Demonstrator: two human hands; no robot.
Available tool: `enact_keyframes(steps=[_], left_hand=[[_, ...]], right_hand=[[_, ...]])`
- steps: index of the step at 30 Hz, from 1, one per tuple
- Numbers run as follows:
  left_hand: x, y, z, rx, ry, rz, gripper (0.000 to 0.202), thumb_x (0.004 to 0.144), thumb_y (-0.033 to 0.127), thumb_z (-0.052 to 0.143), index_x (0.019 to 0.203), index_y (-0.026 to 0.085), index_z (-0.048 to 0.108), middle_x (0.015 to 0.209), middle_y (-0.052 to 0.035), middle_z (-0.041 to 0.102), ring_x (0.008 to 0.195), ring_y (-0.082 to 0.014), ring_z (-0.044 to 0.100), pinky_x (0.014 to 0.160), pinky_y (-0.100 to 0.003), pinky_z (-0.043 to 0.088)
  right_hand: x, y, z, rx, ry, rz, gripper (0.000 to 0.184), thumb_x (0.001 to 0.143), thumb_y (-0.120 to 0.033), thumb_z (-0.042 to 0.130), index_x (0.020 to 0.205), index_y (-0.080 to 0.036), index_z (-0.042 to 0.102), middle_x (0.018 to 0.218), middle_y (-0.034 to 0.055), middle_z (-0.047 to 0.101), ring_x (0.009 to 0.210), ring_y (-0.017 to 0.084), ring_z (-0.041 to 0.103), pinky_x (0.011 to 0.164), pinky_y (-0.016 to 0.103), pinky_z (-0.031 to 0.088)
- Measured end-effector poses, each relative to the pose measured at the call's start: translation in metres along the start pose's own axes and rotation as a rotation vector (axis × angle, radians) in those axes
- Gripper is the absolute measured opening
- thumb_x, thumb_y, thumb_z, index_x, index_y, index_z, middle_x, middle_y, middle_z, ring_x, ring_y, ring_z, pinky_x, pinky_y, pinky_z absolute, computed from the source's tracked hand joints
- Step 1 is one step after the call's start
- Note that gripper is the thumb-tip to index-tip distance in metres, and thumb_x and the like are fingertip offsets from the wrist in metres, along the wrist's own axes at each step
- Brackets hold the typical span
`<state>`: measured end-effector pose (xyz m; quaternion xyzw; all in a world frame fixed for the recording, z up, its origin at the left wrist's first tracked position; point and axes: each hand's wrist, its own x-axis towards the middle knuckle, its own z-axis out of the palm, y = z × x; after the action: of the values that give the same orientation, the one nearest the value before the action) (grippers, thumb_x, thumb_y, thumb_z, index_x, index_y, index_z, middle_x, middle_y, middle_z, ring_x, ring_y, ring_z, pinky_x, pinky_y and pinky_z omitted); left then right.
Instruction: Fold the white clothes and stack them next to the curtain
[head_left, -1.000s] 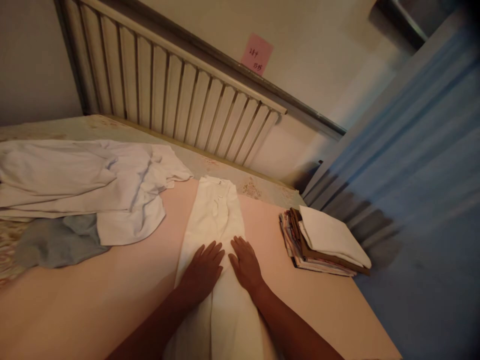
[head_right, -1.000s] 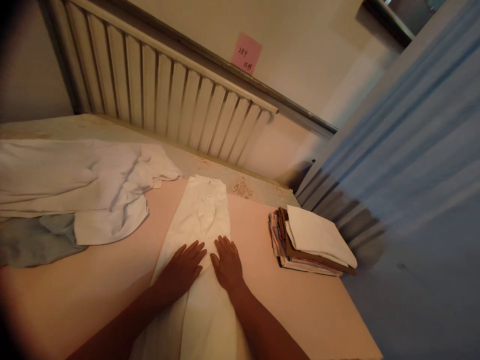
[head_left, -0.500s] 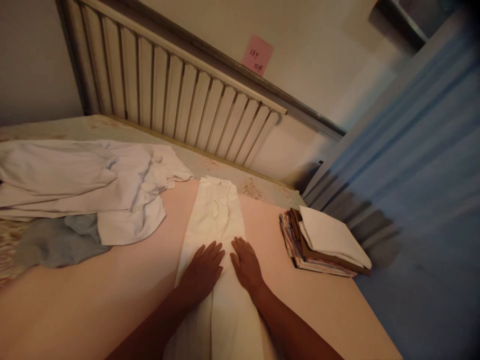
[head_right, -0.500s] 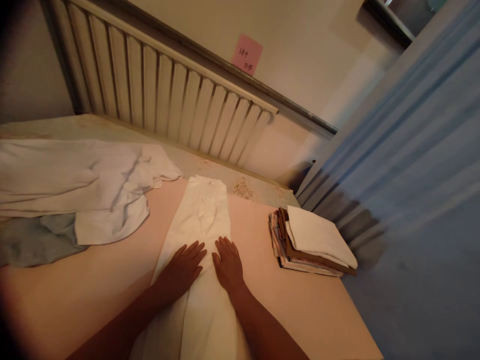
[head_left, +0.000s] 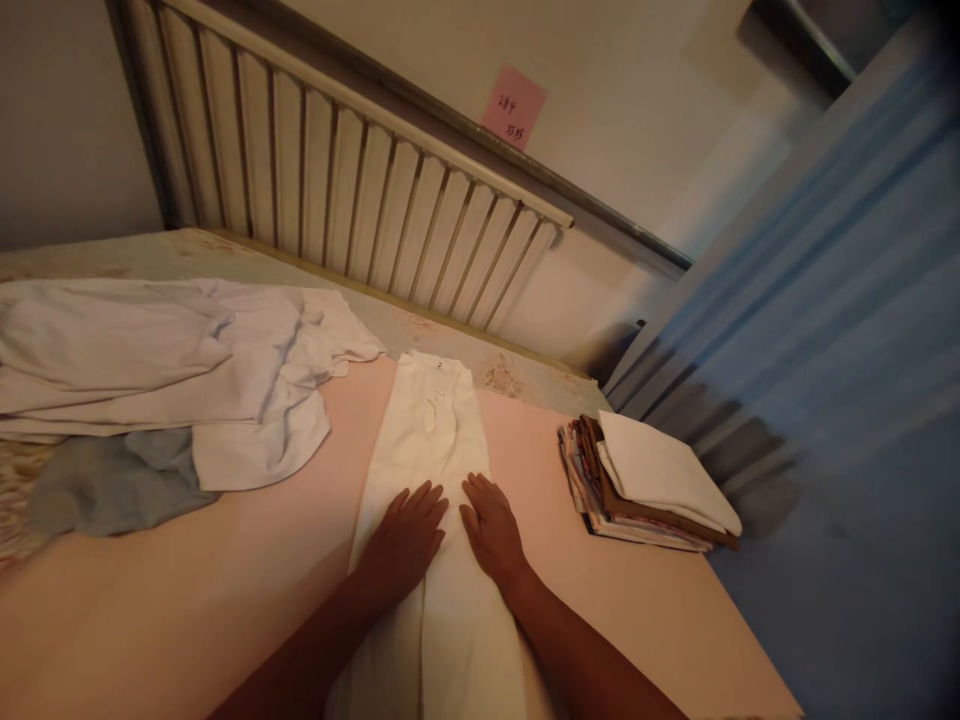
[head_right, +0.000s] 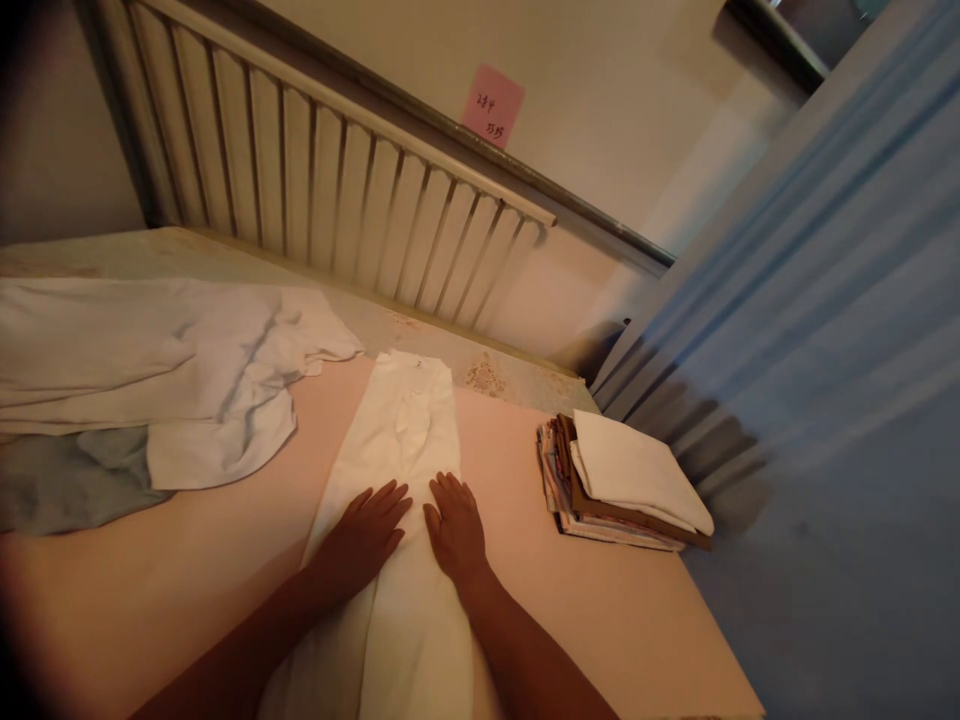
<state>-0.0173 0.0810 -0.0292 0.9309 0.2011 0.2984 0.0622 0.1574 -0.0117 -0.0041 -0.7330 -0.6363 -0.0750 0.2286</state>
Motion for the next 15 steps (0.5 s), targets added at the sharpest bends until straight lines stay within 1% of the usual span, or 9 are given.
enact_keyframes(steps=[6,12,15], left_hand=[[0.0043,0.0014,-0.0017,-0.016,0.011,-0.021,0.036,0.092,0.024,0.039,0.124,0.023,0.056,0.136,-0.0052,0.057,0.131,-0.0218,0.046,0.108,-0.044,0.033],[0.0053,0.0015,-0.0048,-0.013,-0.012,-0.035,0.034,0.092,0.024,0.043,0.124,0.022,0.056,0.137,-0.0051,0.056,0.132,-0.022,0.044,0.109,-0.044,0.032],[0.0052,0.0011,-0.0054,-0.007,-0.017,-0.023,0.034,0.092,0.024,0.044,0.125,0.023,0.055,0.138,-0.0049,0.055,0.132,-0.0227,0.044,0.109,-0.045,0.032]], right_hand=[[-0.0001,-0.0003,-0.0005,0.004,-0.009,0.009,0.039,0.096,-0.028,0.042,0.133,-0.021,0.053,0.139,0.0063,0.053,0.135,0.021,0.041,0.113,0.047,0.032],[-0.0009,0.0008,0.0011,-0.003,0.011,-0.013,0.039,0.097,-0.028,0.041,0.133,-0.022,0.053,0.139,0.0066,0.054,0.135,0.02,0.041,0.113,0.047,0.032],[-0.0021,-0.0013,-0.0004,-0.036,0.038,-0.024,0.039,0.096,-0.026,0.043,0.133,-0.018,0.053,0.139,0.0097,0.052,0.136,0.021,0.04,0.112,0.047,0.033]])
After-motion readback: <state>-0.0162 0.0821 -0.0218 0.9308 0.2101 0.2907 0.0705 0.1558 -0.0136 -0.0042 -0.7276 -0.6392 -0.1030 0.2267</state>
